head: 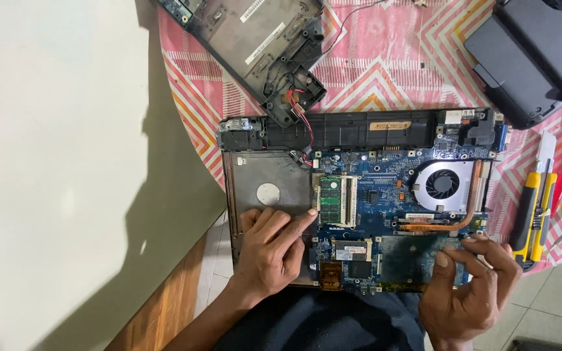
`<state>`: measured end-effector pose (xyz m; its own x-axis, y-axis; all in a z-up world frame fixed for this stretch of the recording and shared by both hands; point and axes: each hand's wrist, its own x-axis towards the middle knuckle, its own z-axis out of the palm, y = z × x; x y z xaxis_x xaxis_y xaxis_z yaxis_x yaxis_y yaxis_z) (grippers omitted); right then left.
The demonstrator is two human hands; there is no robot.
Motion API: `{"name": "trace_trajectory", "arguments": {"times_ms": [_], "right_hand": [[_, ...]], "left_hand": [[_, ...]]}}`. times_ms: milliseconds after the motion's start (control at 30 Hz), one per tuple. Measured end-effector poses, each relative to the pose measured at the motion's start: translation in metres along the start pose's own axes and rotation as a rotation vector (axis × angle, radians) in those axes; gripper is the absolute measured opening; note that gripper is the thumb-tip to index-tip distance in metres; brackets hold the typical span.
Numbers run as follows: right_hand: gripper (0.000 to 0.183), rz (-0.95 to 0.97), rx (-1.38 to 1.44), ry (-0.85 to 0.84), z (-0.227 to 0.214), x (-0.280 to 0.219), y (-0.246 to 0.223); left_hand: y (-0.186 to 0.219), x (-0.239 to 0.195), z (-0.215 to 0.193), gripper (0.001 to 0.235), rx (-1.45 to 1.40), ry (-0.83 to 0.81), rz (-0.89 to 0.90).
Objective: The person uses a screwdriver to remove screws from a laptop motherboard and then disconnects several internal cables. The work is performed on a patterned cloth surface with other laptop parts nearby.
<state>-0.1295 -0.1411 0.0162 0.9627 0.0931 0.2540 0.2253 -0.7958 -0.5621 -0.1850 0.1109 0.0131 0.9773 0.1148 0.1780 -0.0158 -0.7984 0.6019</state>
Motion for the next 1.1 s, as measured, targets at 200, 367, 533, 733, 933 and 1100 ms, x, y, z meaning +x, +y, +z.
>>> {"name": "trace_trajectory", "arguments": {"times_ms": [200, 367, 533, 733, 933, 1100], "right_hand": [[0.007, -0.187, 0.216, -0.301, 0.025, 0.07, -0.045], [0.009, -0.347, 0.242, -0.515, 0.067, 0.12, -0.08], [0.01, -0.325, 0.25, -0.673, 0.083, 0.137, -0.092], [0.01, -0.294, 0.199, -0.746, 0.089, 0.14, -0.097], [0.009, -0.275, 0.169, -0.777, 0.089, 0.142, -0.102], [0.009, -0.273, 0.264, -0.795, 0.091, 0.146, -0.104]], "left_hand": [[0.0, 0.004, 0.0, 0.031, -0.042, 0.026, -0.021], [0.004, 0.01, 0.001, 0.048, 0.081, -0.026, -0.119], [0.003, 0.01, -0.002, 0.053, 0.129, -0.071, -0.111], [-0.003, 0.004, 0.004, 0.06, 0.14, -0.178, -0.115], [-0.006, 0.002, 0.004, 0.06, 0.115, -0.174, -0.1], [-0.008, 0.002, 0.002, 0.068, 0.137, -0.201, -0.08]]}}
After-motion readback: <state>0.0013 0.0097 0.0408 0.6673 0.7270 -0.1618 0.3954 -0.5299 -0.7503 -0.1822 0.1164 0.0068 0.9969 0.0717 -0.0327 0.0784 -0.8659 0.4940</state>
